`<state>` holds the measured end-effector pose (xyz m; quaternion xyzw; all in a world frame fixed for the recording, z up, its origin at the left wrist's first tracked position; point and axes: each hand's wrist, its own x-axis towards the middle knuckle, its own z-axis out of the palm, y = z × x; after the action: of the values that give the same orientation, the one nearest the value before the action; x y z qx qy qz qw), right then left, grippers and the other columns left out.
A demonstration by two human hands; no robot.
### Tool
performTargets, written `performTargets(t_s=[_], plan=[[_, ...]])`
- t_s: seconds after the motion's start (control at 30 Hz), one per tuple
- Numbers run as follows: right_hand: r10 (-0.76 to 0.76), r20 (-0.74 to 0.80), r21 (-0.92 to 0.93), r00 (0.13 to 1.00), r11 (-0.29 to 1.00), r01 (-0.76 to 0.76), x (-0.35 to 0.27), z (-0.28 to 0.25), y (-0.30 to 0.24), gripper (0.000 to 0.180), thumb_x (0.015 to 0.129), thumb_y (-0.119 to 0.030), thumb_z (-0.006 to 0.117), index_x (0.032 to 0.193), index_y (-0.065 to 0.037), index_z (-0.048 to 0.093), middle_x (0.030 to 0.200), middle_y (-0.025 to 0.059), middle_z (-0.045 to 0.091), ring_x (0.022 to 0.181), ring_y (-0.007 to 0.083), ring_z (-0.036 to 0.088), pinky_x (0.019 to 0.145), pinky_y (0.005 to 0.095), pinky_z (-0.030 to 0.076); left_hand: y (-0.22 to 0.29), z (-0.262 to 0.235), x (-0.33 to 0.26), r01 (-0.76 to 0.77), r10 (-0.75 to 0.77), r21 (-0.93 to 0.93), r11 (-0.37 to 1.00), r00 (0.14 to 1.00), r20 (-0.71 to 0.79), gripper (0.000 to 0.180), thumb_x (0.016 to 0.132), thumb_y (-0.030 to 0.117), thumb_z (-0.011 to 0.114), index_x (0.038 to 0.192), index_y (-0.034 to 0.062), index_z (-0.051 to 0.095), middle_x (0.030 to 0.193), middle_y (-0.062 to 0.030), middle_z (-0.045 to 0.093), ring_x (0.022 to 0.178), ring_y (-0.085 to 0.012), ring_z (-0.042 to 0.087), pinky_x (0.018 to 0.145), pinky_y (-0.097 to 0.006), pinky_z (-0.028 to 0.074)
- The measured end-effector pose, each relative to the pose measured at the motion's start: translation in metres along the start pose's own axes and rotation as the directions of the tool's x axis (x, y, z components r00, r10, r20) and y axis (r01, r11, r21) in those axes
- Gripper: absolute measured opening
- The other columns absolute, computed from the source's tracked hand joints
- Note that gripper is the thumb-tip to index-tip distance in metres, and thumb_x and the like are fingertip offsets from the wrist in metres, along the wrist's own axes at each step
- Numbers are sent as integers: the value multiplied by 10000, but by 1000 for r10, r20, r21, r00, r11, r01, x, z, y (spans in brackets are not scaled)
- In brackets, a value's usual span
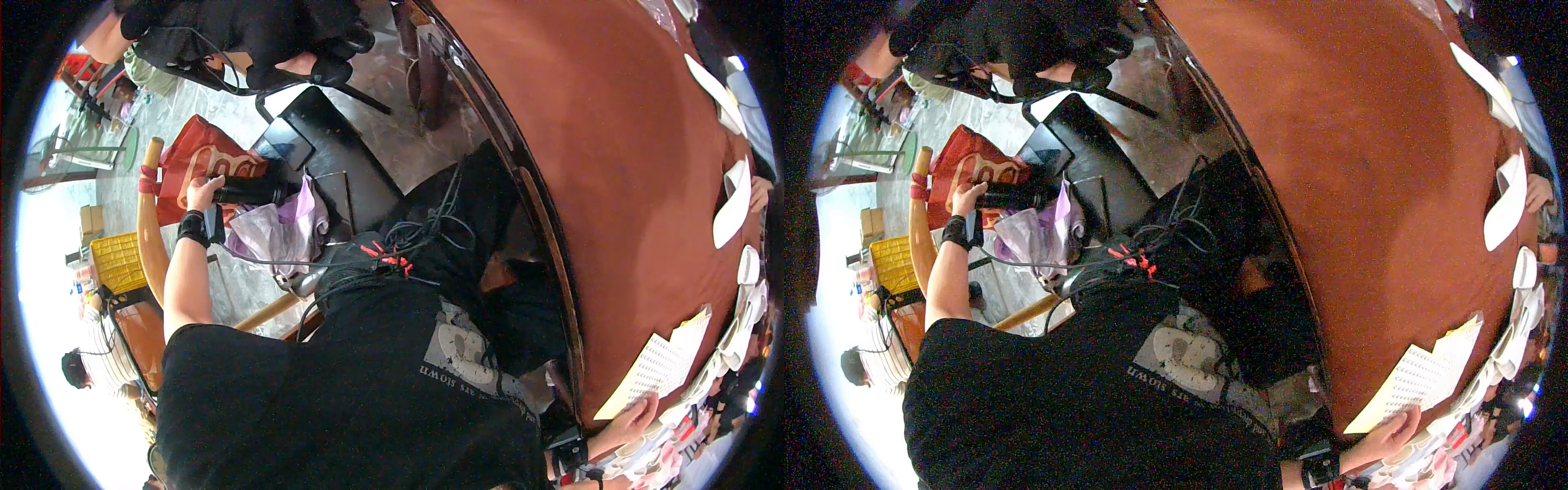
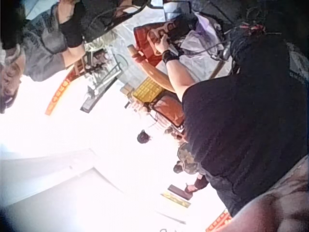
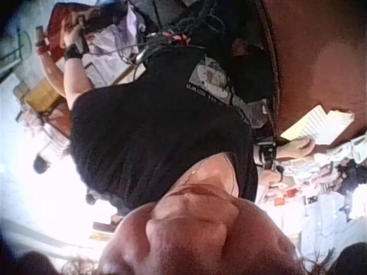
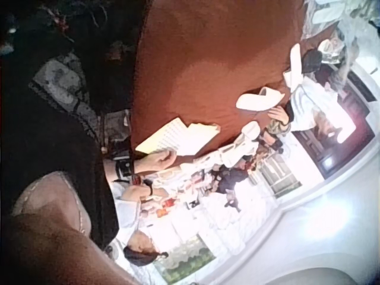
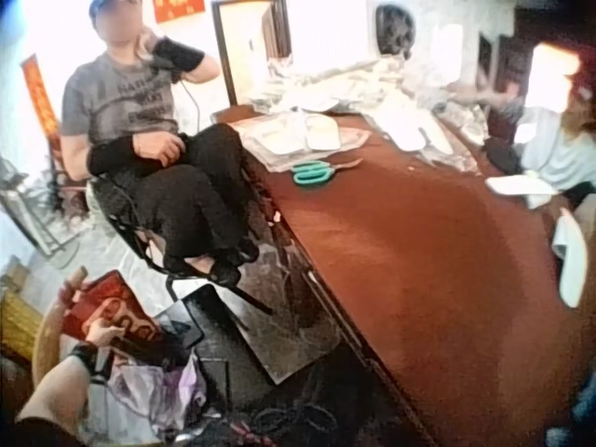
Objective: Pairing white slippers and applying size labels to them.
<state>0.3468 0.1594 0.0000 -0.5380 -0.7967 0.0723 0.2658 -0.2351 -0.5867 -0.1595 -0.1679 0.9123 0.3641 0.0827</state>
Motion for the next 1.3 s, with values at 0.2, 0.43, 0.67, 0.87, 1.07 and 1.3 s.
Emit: performTargets(t_s=[0.2, 0.43, 0.67, 0.87, 1.07, 1.3], plan=[[-17, 18, 53, 1000, 998, 16, 1, 12, 19, 307, 987, -97, 498, 1239, 64, 571, 1242, 181, 609, 1133, 265, 577, 988, 344, 444, -53, -16, 22, -92, 96, 80, 993, 994, -60, 428, 744, 349, 779, 1001, 12, 719, 882, -62, 721, 787, -147, 661, 746, -272, 502], [-44, -21, -30, 999, 999, 43, 0, -6, -1, 304, 990, -100, 495, 1232, 67, 571, 1229, 182, 613, 1123, 265, 581, 981, 343, 448, -71, 26, 12, 114, -134, -158, 981, 983, -123, 571, 732, 366, 826, 1085, -53, 664, 932, -79, 703, 786, -185, 679, 655, -311, 538], [-65, -5, -49, 998, 997, 65, 1, 1, 1, 304, 994, -113, 497, 1231, 60, 575, 1232, 178, 615, 1121, 265, 585, 979, 341, 450, -102, 46, 32, 145, -231, -342, 928, 947, -225, 705, 682, 483, 841, 1111, -50, 669, 1050, -120, 702, 943, -201, 671, 823, -322, 514], [-45, 6, -4, 999, 999, 45, -2, 10, 9, 296, 995, -108, 497, 1224, 59, 581, 1219, 176, 622, 1111, 264, 591, 974, 341, 458, -109, 7, 32, -22, -98, -330, 944, 934, -343, 457, 769, 407, 797, 982, 24, 666, 810, -71, 678, 602, -168, 613, 497, -334, 481], [-99, -15, -68, 995, 993, 98, 2, -1, 9, 297, 992, -92, 503, 1235, 65, 571, 1217, 182, 621, 1113, 260, 589, 973, 342, 459, -46, 35, -23, 180, -216, -171, 969, 950, -226, 450, 758, 339, 802, 1003, -25, 705, 892, -75, 712, 812, -149, 670, 771, -290, 507], [-115, -11, -86, 993, 990, 114, 1, 2, -1, 289, 994, -86, 505, 1232, 63, 572, 1217, 182, 623, 1095, 264, 603, 958, 338, 476, 6, 33, -21, -48, 26, -231, 972, 995, -99, 319, 823, 240, 750, 984, -19, 653, 860, -50, 676, 730, -143, 643, 606, -263, 513]])
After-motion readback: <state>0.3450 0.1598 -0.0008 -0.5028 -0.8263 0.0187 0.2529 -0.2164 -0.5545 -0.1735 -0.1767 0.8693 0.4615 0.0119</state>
